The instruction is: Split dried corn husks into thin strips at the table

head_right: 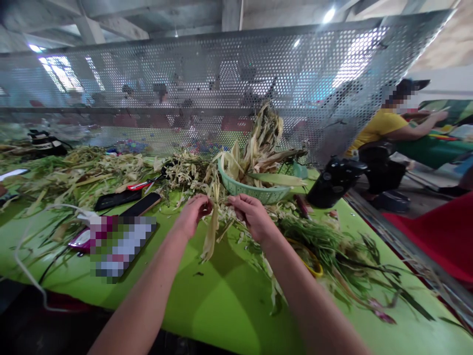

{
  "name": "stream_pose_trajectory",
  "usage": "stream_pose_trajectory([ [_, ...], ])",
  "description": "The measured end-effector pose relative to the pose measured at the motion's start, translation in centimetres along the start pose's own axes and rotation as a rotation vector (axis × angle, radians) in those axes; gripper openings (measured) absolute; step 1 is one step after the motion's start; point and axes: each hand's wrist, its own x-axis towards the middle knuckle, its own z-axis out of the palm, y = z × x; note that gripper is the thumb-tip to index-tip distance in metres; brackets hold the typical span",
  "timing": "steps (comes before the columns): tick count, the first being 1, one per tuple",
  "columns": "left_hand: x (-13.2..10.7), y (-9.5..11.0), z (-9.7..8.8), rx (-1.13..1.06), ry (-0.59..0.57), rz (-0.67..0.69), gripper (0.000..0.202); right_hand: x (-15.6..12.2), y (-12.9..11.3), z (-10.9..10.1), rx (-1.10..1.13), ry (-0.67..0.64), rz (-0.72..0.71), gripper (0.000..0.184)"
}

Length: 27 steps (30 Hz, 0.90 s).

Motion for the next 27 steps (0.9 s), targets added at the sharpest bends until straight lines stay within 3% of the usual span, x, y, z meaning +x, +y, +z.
stream_pose_trajectory([
  [5,-0.1,-0.2,0.3,-0.112,-0.02,-0.026,0.015,-0.3,-0.1,0.8,0.478,-0.064,0.112,0.025],
  [9,-0.7,0.4,0.7,-0.355,-0.088,-0.042,0.016,0.2,0.7,0.8,0.633,-0.083,0.184,0.029],
  [13,-1.3,1.0,1.0,-0.41,-0.179,-0.015,0.014,0.4,1.1,0.9,0.702,-0.054,0.159,0.027],
  [17,-1.4,0.9,1.1,-0.355,-0.211,-0.003,0.015,0.5,1.1,0.9,0.712,-0.028,0.138,0.027],
  [22,-0.8,0.5,0.9,-0.22,-0.114,0.059,0.018,0.4,1.0,0.9,0.601,0.012,0.059,0.03],
  [27,-0.5,0.3,0.6,-0.109,-0.091,0.105,0.017,-0.3,0.7,1.3,0.218,0.006,-0.01,0.028],
])
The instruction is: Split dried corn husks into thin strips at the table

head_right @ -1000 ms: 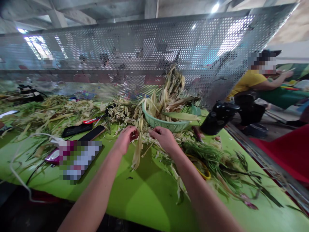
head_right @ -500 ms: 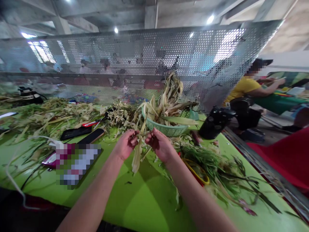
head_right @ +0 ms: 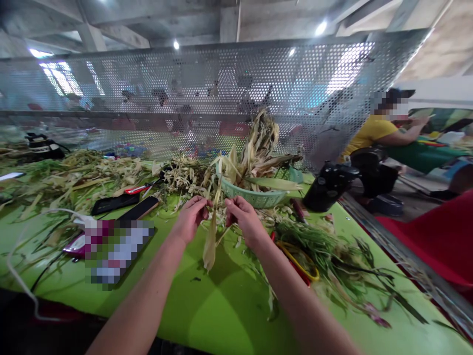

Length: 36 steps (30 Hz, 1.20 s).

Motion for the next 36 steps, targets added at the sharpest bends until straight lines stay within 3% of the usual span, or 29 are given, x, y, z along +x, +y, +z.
stream_pose_trajectory([
  [5,-0.2,-0.1,0.1,0.085,-0.055,-0.001,0.02,-0.2,-0.1,0.6,-0.179,-0.034,0.021,0.037],
  [11,-0.3,-0.2,0.2,0.047,-0.06,-0.083,0.029,-0.1,-0.5,0.5,-0.048,0.062,-0.031,0.029],
  [15,-0.5,-0.3,0.6,0.129,-0.164,-0.141,0.029,0.0,-0.3,0.2,0.026,0.114,-0.048,0.026],
  [19,-0.6,-0.7,1.1,0.205,-0.213,-0.059,0.035,0.2,0.0,0.0,0.025,0.136,-0.069,0.024],
  [26,-0.8,-0.5,1.1,0.302,-0.229,0.055,0.022,0.1,-0.1,-0.2,0.04,0.13,-0.035,0.029],
  [31,-0.9,-0.1,1.1,0.239,-0.355,0.023,0.019,-0.1,-0.5,0.0,0.063,0.089,0.029,0.037],
  [36,-1.1,0.0,1.3,0.183,-0.317,-0.04,0.028,0.1,-0.5,-0.1,0.089,0.099,0.052,0.038],
])
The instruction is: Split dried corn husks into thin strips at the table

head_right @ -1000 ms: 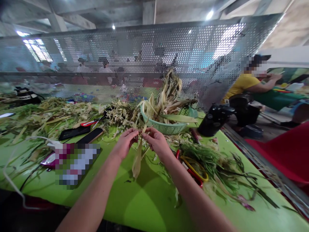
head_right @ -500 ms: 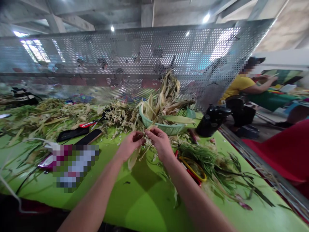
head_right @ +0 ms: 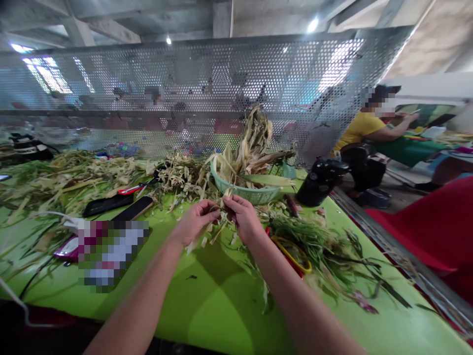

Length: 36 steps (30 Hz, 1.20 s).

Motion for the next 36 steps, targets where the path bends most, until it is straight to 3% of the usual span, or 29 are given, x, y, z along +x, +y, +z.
stream_pose_trajectory([
  [4,-0.1,0.1,0.0,-0.003,0.019,-0.035,0.029,0.1,0.1,-0.2,0.017,0.005,-0.002,0.036],
  [11,0.1,0.0,-0.1,0.069,-0.005,0.044,0.022,0.3,0.7,-0.2,-0.028,-0.017,-0.003,0.035],
  [17,0.1,0.1,-0.1,0.335,0.232,0.084,0.016,0.3,0.9,-0.1,-0.139,-0.018,-0.062,0.031],
  [20,0.1,0.2,-0.1,0.415,0.28,0.122,0.012,0.0,0.9,0.4,-0.213,-0.031,-0.057,0.031],
  [25,0.4,0.1,-0.5,0.327,0.272,0.09,0.014,0.0,0.7,0.5,-0.346,-0.015,-0.086,0.024],
  [30,0.2,0.3,-0.7,0.138,0.156,0.0,0.021,0.1,0.7,0.1,-0.358,-0.006,-0.084,0.015],
  [36,-0.2,0.9,-0.6,0.251,0.189,-0.012,0.025,0.1,1.1,0.3,-0.344,-0.007,-0.093,0.014],
])
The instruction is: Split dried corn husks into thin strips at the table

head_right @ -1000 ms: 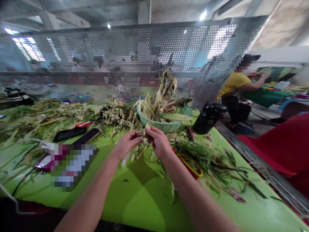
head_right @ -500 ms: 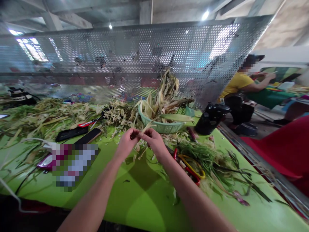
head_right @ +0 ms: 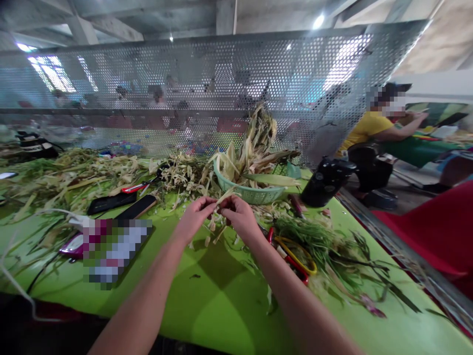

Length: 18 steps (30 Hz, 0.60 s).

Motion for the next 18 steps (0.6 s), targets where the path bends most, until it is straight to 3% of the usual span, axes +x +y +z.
stream_pose_trajectory([
  [9,0.65,-0.9,-0.35,-0.089,0.086,0.01,0.018,0.27,-0.18,-0.6,-0.065,0.003,-0.014,0.022],
  [18,0.64,-0.46,-0.72,-0.072,0.11,0.006,0.021,0.47,-0.06,-0.85,-0.094,-0.016,-0.007,0.026],
])
